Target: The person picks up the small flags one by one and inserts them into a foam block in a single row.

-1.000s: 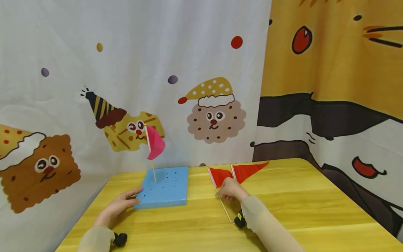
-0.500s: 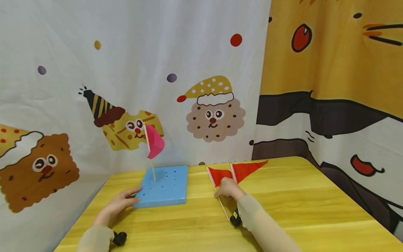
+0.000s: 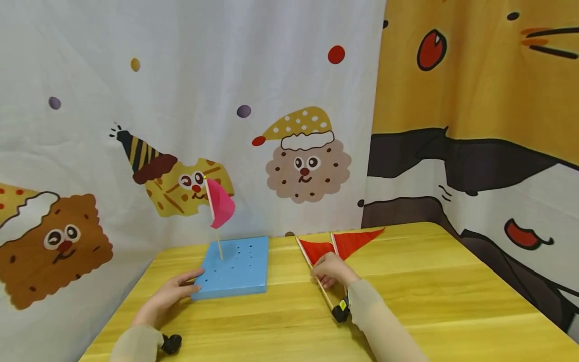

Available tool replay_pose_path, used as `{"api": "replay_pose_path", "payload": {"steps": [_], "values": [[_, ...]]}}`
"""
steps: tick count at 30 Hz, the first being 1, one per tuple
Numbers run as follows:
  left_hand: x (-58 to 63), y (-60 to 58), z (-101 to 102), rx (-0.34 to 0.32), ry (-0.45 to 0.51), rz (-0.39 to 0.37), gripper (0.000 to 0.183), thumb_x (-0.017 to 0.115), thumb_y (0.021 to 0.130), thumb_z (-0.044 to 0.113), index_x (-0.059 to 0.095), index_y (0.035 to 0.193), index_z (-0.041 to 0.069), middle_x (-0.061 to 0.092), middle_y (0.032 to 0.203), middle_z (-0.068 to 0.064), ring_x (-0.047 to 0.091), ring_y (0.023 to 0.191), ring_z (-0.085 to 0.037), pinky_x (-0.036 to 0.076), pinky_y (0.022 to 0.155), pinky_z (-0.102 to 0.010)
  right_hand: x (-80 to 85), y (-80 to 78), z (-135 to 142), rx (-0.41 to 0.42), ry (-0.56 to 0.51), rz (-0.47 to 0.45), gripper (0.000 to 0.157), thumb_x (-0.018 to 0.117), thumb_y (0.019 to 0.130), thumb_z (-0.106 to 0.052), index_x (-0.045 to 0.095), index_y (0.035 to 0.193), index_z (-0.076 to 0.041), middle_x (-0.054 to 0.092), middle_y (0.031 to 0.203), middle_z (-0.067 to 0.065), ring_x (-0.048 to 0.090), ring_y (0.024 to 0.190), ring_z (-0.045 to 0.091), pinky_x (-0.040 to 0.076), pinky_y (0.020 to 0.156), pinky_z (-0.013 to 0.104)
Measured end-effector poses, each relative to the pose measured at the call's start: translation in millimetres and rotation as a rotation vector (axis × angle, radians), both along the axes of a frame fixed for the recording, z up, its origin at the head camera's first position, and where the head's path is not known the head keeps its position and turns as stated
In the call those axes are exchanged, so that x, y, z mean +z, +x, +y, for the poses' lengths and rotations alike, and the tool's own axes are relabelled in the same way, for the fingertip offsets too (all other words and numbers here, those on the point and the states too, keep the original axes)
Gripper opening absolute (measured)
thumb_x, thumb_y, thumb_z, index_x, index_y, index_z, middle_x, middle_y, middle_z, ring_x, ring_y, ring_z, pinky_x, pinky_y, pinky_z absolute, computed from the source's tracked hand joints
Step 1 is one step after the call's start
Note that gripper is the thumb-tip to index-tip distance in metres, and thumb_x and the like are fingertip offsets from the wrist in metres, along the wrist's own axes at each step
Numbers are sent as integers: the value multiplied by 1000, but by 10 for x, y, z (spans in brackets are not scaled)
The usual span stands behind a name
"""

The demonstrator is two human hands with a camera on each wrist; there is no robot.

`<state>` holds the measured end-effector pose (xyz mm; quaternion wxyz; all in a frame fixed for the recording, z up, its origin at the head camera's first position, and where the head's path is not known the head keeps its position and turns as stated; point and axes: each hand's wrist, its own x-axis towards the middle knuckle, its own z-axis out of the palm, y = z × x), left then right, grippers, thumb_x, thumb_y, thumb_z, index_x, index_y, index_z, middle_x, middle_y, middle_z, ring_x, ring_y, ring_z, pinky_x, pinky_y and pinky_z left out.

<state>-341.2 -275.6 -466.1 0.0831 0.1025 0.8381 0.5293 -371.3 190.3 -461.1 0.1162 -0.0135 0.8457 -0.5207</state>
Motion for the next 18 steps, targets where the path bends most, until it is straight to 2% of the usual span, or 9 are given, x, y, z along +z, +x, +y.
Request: {"api": "replay_pose_path", "payload": {"steps": [3,6,12,18], "values": [[-17,0,-5,3,8,-14,60,67,93,22,44,145,2,34,148,-28,39,130,-46,46,95,-50,-34,-19,38,25,-57,-41,38,73,81,-10,64,113,7,66,77,14,61,52,18,54,49,31],[-29,-3,-10,0,12,-17,61,67,93,22,44,145,2,34,148,-28,41,128,-46,46,94,-50,-50,-27,58,49,-94,-58,43,71,84,-11,60,120,9,69,79,14,62,53,17,54,50,30],[-22,-11,-9,-16,24,-17,61,66,94,21,41,147,2,32,149,-29,41,128,-45,46,94,-50,-22,-40,57,67,-136,-80,44,68,88,-12,57,125,9,70,82,12,65,58,19,54,51,29],[-22,-25,-17,-14,20,-15,62,66,94,21,41,147,2,32,149,-28,44,126,-42,46,93,-50,73,-42,51,41,-174,-43,41,67,90,-12,58,125,8,67,87,13,62,57,17,54,53,29]]}}
